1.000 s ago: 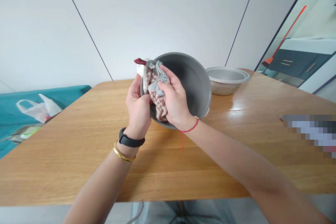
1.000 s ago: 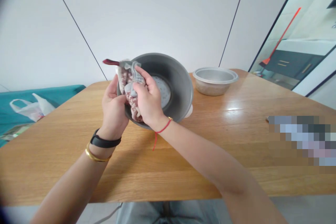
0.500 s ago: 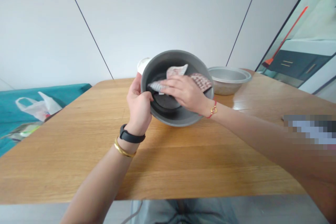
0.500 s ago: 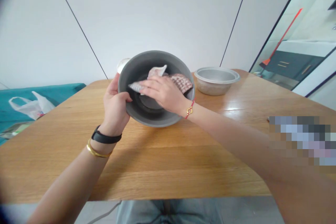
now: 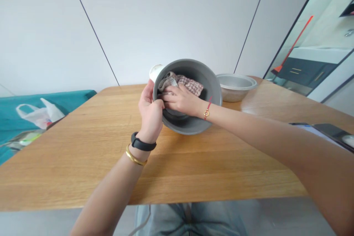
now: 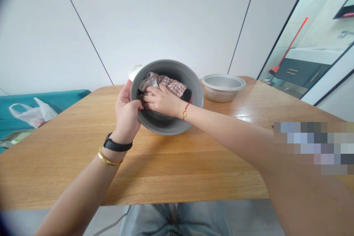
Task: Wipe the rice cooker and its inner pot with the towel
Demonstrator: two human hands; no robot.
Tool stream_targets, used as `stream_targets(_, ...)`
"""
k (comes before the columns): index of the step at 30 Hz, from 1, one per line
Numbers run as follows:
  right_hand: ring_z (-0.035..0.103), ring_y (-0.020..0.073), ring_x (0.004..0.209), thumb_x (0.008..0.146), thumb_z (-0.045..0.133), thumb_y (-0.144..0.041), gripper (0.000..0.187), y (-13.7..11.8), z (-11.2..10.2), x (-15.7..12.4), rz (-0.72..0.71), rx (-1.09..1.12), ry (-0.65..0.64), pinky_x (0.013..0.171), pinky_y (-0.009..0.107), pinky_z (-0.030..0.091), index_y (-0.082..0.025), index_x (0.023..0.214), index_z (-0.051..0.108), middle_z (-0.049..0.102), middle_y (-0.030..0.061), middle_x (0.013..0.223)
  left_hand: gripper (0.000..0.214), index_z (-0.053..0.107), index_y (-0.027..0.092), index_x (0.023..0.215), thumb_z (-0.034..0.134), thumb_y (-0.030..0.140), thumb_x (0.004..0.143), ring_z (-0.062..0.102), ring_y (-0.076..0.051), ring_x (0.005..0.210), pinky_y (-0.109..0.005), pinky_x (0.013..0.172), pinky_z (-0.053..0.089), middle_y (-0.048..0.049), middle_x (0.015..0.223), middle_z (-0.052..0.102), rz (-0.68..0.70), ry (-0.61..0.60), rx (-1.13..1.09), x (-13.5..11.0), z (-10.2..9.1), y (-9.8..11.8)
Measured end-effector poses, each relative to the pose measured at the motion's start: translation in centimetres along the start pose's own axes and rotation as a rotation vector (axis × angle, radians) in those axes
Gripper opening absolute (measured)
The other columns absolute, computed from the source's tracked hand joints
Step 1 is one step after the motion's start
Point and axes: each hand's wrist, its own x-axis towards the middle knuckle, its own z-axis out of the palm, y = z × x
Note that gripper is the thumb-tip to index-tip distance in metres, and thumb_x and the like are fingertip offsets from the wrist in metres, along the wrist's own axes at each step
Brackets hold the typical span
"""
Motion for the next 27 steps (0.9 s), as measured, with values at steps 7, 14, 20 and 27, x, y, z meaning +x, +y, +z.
stream_targets(7, 0.044, 0.0372, 0.125, 0.103, 0.031, -0.019, 0.047, -0.3, 0.2, -0.1, 0.339, -0.147, -0.065, 0.092, 0.052, 0.043, -0.023, 0.144, 0.054, 0.054, 0.0143, 0.147, 0.074, 0.066, 0.026, 0.127, 0.058, 0.0, 0.059, 0.06, -0.028, 0.126, -0.034, 0.097, 0.055, -0.002, 0.135, 0.067, -0.04, -0.059, 0.02, 0.1, -0.1, 0.5)
stream_targets(14, 0.046, 0.0321, 0.13, 0.102, 0.035, -0.015, 0.038, 0.0, -3.6, 0.5, -0.08, -0.311, -0.058, 0.099, 0.055, 0.042, -0.018, 0.115, 0.07, 0.067, 0.012, 0.125, 0.08, 0.064, 0.024, 0.131, 0.054, 0.002, 0.055, 0.059, -0.027, 0.127, -0.033, 0.098, 0.054, -0.0029, 0.135, 0.066, -0.041, -0.084, -0.015, 0.8, -0.2, 0.4)
stream_targets(20, 0.051, 0.0285, 0.123, 0.092, 0.046, -0.008, 0.034, 4.5, -4.4, -0.5, 0.069, -0.412, -0.175, 0.102, 0.055, 0.043, -0.024, 0.086, 0.075, 0.073, 0.0057, 0.093, 0.076, 0.065, 0.021, 0.128, 0.052, 0.004, 0.055, 0.064, -0.027, 0.115, -0.034, 0.094, 0.056, -0.0032, 0.126, 0.07, -0.016, -0.07, 0.023, 1.1, -0.6, 0.3)
stream_targets(27, 0.068, 0.0383, 0.098, 0.075, 0.059, 0.0, 0.028, -2.8, -4.0, -4.2, 0.581, -0.023, -0.396, 0.086, 0.053, 0.049, -0.016, 0.083, 0.081, 0.076, 0.0169, 0.086, 0.076, 0.066, 0.023, 0.125, 0.05, 0.001, 0.053, 0.06, -0.028, 0.126, -0.038, 0.105, 0.051, -0.002, 0.133, 0.067, -0.004, -0.002, -0.004, 1.2, 0.5, -0.2)
